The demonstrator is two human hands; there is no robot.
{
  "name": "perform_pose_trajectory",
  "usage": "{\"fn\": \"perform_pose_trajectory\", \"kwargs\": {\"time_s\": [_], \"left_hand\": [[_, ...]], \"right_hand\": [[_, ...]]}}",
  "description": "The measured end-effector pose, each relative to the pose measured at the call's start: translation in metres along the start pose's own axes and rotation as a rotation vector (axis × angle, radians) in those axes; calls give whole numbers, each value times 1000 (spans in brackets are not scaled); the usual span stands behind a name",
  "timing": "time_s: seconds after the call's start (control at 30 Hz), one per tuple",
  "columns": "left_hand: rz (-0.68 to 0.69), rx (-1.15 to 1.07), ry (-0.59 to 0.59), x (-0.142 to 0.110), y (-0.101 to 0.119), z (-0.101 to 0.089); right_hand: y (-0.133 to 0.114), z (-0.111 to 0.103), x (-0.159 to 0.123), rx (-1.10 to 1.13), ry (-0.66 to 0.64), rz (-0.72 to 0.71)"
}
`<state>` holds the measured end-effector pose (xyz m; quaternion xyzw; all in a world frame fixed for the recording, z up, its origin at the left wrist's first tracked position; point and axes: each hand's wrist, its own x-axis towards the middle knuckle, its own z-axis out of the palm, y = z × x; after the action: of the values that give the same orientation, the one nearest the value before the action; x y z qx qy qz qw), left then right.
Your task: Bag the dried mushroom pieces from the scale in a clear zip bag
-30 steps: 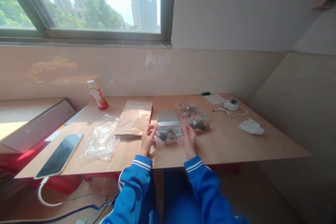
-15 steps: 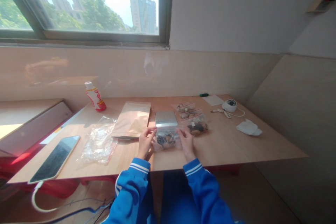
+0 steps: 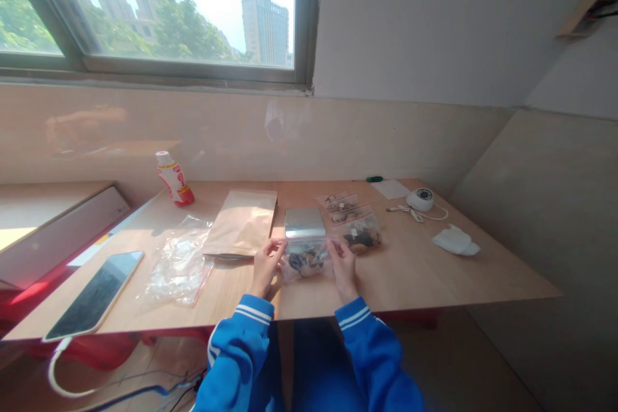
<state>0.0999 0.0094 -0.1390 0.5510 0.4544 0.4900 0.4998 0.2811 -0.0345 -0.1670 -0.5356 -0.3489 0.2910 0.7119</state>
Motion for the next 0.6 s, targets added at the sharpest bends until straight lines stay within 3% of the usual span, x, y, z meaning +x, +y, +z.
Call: {"fn": "perform_pose_trajectory", "kwargs": {"time_s": [0.43, 0.6], "left_hand": [[60, 16, 42, -2, 0, 1], [-12, -42, 1, -3, 1, 1]], "right_hand": [[2, 0, -1, 17, 1, -6], [-3, 1, -3, 53, -61, 36]]}}
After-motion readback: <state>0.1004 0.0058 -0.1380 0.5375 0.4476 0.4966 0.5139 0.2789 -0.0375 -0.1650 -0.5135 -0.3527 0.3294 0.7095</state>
